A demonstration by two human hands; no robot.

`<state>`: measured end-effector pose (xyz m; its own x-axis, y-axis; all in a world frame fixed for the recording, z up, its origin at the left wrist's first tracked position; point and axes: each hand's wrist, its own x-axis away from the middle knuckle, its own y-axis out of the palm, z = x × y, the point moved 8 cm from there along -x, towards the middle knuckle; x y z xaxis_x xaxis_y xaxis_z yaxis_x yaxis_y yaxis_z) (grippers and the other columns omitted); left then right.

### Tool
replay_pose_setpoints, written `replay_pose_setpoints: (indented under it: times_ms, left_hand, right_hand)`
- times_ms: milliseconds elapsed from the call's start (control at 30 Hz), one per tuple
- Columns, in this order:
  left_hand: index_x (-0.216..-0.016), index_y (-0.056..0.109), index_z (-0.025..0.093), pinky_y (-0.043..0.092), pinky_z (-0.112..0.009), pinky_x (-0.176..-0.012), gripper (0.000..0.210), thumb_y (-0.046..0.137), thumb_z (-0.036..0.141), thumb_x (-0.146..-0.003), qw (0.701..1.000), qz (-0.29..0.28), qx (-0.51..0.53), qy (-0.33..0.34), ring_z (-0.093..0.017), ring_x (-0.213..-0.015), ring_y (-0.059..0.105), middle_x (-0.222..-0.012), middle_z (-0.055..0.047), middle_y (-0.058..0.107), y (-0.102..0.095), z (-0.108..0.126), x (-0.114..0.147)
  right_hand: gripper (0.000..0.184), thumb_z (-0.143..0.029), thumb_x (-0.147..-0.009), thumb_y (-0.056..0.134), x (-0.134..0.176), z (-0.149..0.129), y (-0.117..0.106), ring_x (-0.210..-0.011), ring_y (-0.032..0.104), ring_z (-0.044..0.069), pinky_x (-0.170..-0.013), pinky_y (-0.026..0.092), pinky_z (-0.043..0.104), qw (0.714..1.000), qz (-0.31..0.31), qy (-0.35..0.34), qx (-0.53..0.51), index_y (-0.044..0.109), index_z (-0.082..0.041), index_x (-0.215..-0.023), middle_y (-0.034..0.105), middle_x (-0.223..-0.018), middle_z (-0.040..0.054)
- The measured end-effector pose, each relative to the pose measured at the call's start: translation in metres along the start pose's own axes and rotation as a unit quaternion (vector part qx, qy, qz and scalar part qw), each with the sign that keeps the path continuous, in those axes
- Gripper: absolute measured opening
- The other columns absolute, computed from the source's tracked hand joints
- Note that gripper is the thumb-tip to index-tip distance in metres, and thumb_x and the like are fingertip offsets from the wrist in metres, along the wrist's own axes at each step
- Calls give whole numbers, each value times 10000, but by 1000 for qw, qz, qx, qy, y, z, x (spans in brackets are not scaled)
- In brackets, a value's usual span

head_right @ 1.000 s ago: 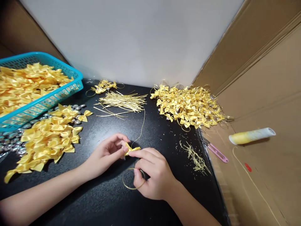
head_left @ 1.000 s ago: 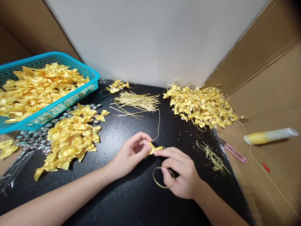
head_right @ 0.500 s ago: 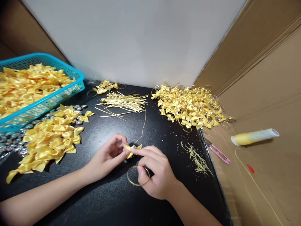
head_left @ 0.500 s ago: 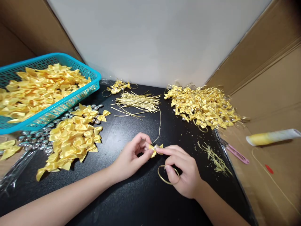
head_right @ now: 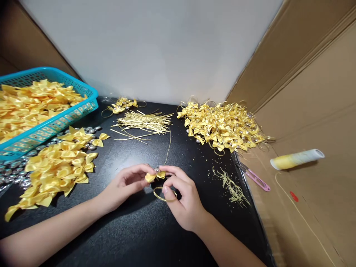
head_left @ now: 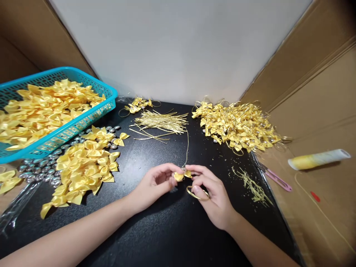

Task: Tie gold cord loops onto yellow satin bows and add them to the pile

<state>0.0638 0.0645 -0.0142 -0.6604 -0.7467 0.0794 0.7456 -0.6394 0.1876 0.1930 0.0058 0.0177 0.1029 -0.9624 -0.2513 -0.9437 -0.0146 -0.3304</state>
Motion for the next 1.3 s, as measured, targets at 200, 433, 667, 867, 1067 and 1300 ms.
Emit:
replay_pose_setpoints:
  times_ms: [200,433,667,867,1067,1300]
  left_hand:
    - [-941,687,162,516,-269,-716,150,672,259,-828,998,56,-27,0,-151,-792,641,-884,-50,701,-4,-5,0]
    - [-902,729,198,496,-252,-677,113,625,193,-860,940,103,-285,157,-156,-813,642,-882,-49,703,-8,28,1]
    - [-927,702,194,489,-288,-733,139,628,109,-845,841,119,-407,336,-154,-774,650,-838,-41,734,0,73,13]
    - [-975,684,196,471,-268,-702,214,645,57,-818,790,100,-447,408,-136,-748,610,-827,-22,715,8,99,13]
    - [-949,735,234,452,-296,-729,150,631,175,-857,815,145,-481,290,-161,-795,582,-845,-28,669,-9,100,-1]
    - [-820,692,166,500,-290,-670,223,603,367,-859,968,60,-242,-33,-174,-715,644,-797,-53,712,-12,31,-4]
  right_hand:
    - [153,-126,-906,486,-2,-6,2,-950,632,174,-838,502,299,997,50,-37,53,614,-202,-872,672,-1005,76]
    - [142,-141,-907,502,0,-2,-2,-926,630,175,-813,490,294,997,73,-26,17,614,-207,-849,666,-998,62]
    - [179,-261,-908,542,-3,10,-1,-1026,573,192,-889,457,324,995,58,37,-67,604,-206,-749,565,-1075,70]
    - [248,-353,-916,535,-11,-17,31,-1116,527,210,-1034,355,407,991,-114,-23,-63,600,-212,-723,621,-1050,57]
    - [289,-361,-917,532,-23,-42,-27,-709,517,149,-765,434,330,982,-163,28,-88,552,-200,-678,546,-728,7]
    - [241,-298,-852,530,-85,-59,-96,-606,443,131,-568,339,274,946,-262,113,155,520,-201,-631,487,-633,-11]
